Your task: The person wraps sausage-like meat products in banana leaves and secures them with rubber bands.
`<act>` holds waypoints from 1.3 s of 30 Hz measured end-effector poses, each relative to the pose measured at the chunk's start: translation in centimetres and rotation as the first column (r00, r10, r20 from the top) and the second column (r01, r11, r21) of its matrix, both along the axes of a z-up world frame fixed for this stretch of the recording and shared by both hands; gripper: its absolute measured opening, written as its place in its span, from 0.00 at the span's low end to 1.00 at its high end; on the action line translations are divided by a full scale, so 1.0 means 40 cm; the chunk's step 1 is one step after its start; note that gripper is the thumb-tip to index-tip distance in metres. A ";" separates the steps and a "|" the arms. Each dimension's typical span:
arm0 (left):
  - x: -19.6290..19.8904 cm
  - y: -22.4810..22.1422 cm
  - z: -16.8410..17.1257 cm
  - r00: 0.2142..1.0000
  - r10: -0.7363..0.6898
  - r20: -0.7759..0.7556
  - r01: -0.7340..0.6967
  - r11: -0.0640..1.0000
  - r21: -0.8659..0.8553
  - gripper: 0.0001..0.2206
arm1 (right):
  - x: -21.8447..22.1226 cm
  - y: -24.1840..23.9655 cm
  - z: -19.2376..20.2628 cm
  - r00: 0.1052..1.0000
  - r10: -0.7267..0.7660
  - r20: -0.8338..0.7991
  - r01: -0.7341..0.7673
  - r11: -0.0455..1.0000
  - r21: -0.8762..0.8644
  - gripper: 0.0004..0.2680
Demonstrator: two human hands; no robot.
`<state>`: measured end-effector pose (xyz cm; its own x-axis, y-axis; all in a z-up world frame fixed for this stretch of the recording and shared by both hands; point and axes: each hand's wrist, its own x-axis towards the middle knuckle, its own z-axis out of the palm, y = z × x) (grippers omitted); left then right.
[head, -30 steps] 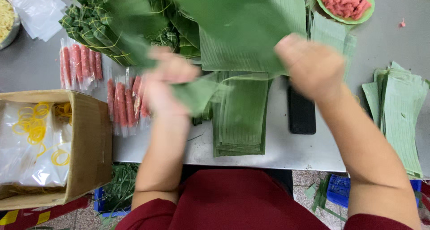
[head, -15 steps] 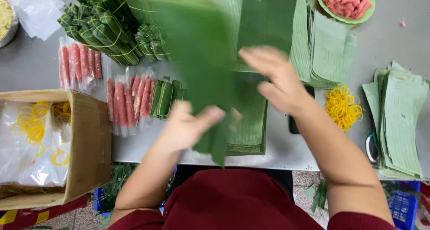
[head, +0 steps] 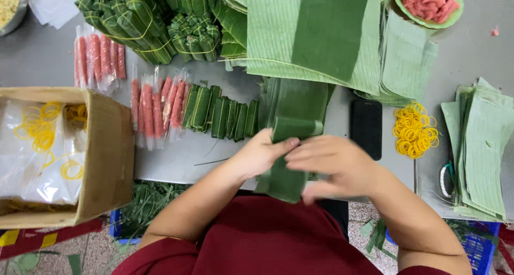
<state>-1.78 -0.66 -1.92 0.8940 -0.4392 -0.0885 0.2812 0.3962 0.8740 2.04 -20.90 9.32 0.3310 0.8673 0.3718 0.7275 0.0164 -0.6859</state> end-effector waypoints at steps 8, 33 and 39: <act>-0.067 0.046 0.077 0.892 -0.384 0.237 0.145 0.741 0.655 0.11 | -0.017 -0.008 -0.116 0.780 -0.405 0.477 0.503 0.859 -0.095 0.08; -0.074 0.571 -0.055 0.821 0.024 0.571 -0.482 -0.506 0.715 0.12 | -0.032 0.063 -0.262 0.712 -0.559 0.424 0.640 0.766 -0.065 0.15; -0.032 0.541 -0.033 0.773 0.299 0.559 -0.424 -0.412 0.807 0.14 | -0.035 0.069 -0.281 0.684 -0.601 0.414 0.670 0.741 -0.031 0.13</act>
